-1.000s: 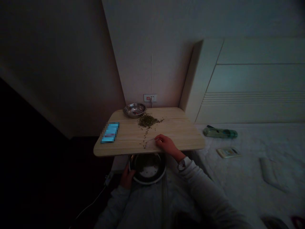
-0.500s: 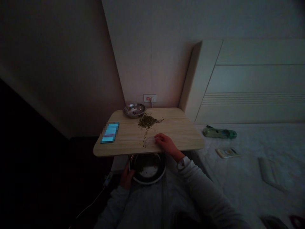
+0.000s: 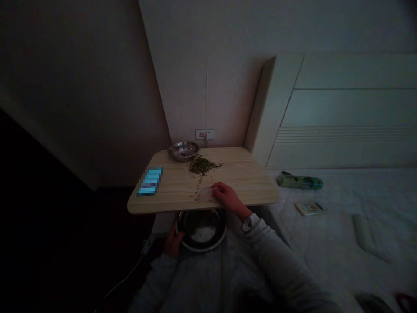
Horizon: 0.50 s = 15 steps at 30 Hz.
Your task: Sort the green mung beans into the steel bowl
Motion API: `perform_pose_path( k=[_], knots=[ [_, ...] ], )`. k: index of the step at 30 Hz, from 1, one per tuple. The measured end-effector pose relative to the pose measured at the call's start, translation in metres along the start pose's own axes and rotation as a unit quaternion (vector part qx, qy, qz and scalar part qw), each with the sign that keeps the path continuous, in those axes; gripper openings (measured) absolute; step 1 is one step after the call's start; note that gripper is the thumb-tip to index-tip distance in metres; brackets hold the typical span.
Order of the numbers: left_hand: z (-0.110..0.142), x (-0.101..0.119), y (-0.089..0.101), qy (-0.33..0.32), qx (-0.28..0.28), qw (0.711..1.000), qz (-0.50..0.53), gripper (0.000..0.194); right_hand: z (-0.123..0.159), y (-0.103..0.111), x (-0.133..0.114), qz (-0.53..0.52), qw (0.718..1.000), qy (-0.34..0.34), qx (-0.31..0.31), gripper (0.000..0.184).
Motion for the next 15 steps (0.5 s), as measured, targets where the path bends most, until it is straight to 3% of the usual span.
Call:
perform_pose_path(
  k=[15],
  knots=[
    [-0.0016, -0.0016, -0.0003, -0.001, -0.002, 1.000, -0.019, 0.047, -0.0059, -0.0016, -0.0025, 0.007, 1.000, 0.008, 0.005, 0.022]
  ],
)
Point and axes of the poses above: each hand's wrist, its own z-axis away from the middle knuckle, its own y-axis out of the back of the hand, x = y × z, the point moved 8 cm from there along -z, towards the middle knuckle, and after that the axes turned 15 degrees about y, right-handed, at the moved point
